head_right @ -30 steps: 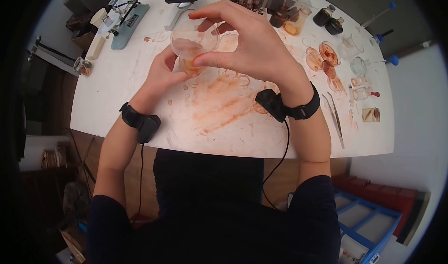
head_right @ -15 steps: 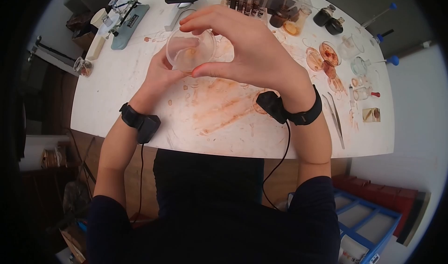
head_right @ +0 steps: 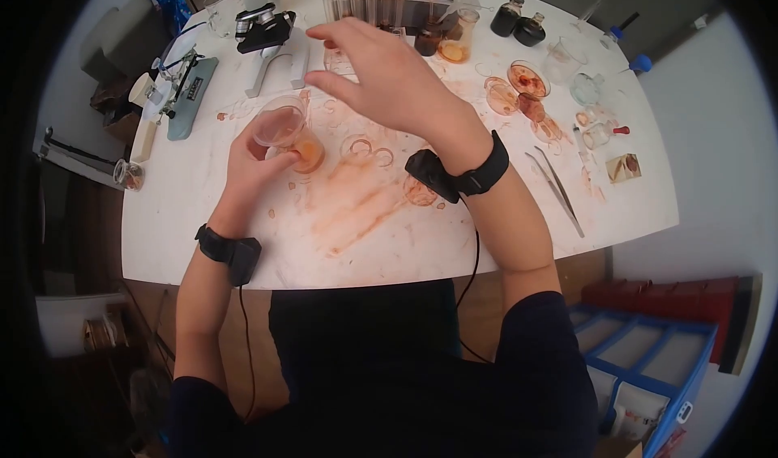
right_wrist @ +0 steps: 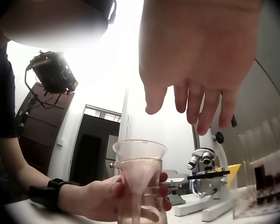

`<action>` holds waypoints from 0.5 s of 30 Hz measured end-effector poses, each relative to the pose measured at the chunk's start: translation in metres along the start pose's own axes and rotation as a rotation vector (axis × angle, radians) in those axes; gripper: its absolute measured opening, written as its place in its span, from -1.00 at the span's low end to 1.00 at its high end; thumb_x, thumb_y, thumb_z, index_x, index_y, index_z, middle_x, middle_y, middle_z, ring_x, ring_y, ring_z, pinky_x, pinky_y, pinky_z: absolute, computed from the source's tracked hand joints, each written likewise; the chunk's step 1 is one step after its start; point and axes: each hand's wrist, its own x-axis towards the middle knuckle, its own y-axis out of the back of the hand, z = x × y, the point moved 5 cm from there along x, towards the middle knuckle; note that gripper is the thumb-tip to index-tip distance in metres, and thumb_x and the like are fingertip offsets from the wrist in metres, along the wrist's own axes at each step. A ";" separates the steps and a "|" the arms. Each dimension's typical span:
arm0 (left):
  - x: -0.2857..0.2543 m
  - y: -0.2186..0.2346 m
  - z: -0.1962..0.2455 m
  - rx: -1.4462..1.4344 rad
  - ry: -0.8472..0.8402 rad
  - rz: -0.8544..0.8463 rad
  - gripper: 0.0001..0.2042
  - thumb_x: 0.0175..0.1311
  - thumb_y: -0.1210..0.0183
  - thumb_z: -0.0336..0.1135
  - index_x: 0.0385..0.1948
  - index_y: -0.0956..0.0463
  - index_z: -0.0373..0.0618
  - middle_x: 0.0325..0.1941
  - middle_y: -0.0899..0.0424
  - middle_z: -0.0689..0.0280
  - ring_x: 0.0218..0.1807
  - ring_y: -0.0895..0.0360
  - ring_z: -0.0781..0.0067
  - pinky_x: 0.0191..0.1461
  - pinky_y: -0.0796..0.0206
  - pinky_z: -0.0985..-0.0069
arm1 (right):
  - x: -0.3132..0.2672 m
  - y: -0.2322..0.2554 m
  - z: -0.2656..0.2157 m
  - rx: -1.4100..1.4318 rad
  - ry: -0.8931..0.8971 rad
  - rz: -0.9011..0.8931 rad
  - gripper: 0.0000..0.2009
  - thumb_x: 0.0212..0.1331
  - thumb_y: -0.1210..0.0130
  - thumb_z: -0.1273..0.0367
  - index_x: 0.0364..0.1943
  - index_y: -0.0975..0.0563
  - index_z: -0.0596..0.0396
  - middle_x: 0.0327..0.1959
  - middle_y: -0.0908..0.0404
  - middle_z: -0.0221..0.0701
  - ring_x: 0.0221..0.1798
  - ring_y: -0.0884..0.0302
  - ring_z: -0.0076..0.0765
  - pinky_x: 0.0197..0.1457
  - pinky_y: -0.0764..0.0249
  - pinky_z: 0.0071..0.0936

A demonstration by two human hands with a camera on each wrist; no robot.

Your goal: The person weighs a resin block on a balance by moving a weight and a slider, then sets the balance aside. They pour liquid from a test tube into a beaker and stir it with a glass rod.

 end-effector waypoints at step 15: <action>0.003 0.015 -0.010 -0.014 0.075 0.187 -0.69 0.33 -0.26 -0.39 0.05 -0.53 -0.29 -0.01 -0.70 0.24 0.00 -0.59 0.51 0.18 -0.38 0.51 | 0.003 0.045 0.021 0.029 -0.126 0.483 -0.89 0.20 -0.29 0.50 -0.25 -0.66 0.27 -0.43 -0.74 -0.28 -0.42 -0.71 -0.49 -0.32 -0.60 -0.56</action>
